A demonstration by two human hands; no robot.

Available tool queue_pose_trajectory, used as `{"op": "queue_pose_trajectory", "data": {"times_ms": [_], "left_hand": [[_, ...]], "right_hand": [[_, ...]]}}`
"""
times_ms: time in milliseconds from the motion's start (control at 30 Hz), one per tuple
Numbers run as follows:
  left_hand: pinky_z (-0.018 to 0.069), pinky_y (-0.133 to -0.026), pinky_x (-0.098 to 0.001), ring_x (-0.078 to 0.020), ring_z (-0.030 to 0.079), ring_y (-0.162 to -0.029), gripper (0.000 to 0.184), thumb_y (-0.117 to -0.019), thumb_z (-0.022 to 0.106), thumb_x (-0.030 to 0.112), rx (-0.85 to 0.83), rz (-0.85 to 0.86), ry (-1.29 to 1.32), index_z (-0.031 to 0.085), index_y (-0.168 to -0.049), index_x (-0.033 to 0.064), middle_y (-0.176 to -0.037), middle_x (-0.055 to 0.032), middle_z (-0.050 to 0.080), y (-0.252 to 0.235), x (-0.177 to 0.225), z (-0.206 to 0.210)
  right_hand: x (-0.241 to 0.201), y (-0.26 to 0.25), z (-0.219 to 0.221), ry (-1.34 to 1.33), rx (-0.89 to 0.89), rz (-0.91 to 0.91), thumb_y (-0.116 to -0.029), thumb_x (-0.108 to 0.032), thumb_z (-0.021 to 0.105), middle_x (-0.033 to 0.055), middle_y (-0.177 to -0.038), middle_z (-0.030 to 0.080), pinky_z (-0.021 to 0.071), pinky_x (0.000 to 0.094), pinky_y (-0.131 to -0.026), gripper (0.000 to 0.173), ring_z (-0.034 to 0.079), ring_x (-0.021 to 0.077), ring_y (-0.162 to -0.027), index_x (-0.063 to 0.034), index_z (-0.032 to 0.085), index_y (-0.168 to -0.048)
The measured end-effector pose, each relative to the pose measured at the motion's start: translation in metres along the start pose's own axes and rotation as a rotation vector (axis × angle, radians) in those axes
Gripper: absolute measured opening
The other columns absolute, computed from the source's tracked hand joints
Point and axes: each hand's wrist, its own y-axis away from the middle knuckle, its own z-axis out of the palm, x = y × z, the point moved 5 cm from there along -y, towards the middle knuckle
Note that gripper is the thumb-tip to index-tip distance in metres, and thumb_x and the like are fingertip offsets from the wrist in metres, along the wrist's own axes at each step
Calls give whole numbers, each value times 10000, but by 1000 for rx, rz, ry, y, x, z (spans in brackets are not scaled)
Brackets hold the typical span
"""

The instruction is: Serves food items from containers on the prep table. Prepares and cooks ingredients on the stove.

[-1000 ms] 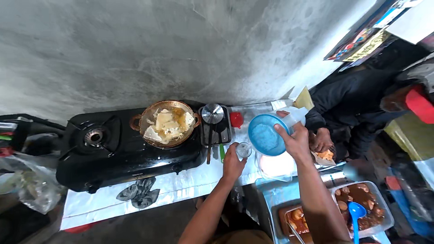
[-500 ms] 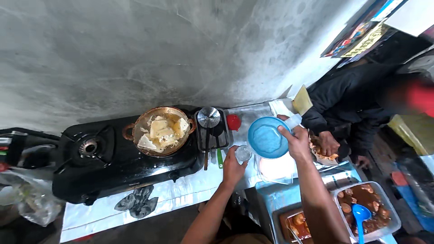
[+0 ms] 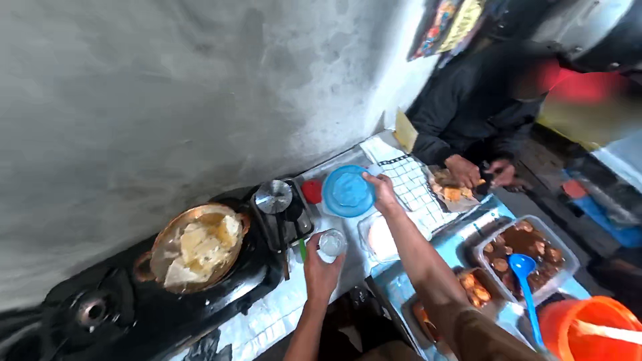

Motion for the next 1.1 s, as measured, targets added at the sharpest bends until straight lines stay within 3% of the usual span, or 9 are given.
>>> {"op": "queue_pose_trajectory", "data": {"times_ms": [200,300,400,467,533,700,867,1000,1100], "left_hand": [[550,-977,-403,-209,654,-1115,870,-659,954,241,-23,53,20,516,-1368,-8,-1234,-148,663,15,14,24],[550,-977,-395,-212,651,-1121,869,-666,954,239,-79,66,38,507,-1368,-13,-1248,-156,656,17,26,48],[550,-993,-400,-220,651,-1135,868,-685,947,232,-154,87,36,498,-1384,-22,-1269,-173,647,17,35,73],[550,-1002,-406,-228,651,-1149,855,-695,940,231,-200,129,43,503,-1383,-29,-1289,-183,640,17,40,91],[548,-1004,-427,-262,647,-1162,852,-689,933,204,-263,191,68,507,-1383,-48,-1311,-211,626,19,46,108],[544,-1022,-415,-276,641,-1183,781,-661,887,56,-362,393,119,537,-1349,-61,-1296,-214,636,27,64,153],[536,-1046,-380,-246,625,-1227,843,-663,881,24,-494,407,178,493,-1406,-65,-1349,-200,612,25,86,192],[454,-1143,-403,-263,494,-1397,1080,-722,902,270,-588,304,58,291,-1562,-27,-1539,-203,458,-4,76,226],[278,-1242,-494,-352,285,-1528,1070,-804,785,574,-712,240,-358,309,-1586,19,-1632,-222,316,-30,47,252]], "right_hand": [[16,-8,-12,70,16,86,-909,-504,737,113,-937,704,594,423,-723,493,691,211,-814,-54,621,-1073],[2,8,-38,419,-40,159,-928,-760,524,163,-1176,687,554,524,-913,766,667,283,-1078,-74,643,-1249],[-19,53,-77,790,-212,132,-1026,-624,474,147,-1442,609,463,567,-1109,689,587,303,-1324,-92,584,-1450],[-29,94,-100,884,-392,35,-958,-504,673,106,-1506,560,478,496,-1122,725,570,249,-1350,-124,474,-1543],[-31,135,-110,864,-488,-42,-820,-474,840,71,-1551,512,502,438,-1094,977,562,209,-1347,-143,357,-1604],[-24,173,-132,1009,-214,-258,-819,-459,855,83,-1495,542,569,367,-992,878,598,187,-1275,-135,456,-1531],[-43,161,-163,1201,-11,-247,-802,-464,827,41,-1367,633,591,437,-907,738,653,208,-1160,-182,570,-1434],[-53,121,-190,1256,97,-176,-780,-493,827,56,-1344,653,582,495,-917,740,669,240,-1146,-185,591,-1411],[-50,78,-209,1267,190,-133,-787,-468,836,103,-1353,646,555,528,-971,756,657,289,-1180,-165,571,-1426]]}}
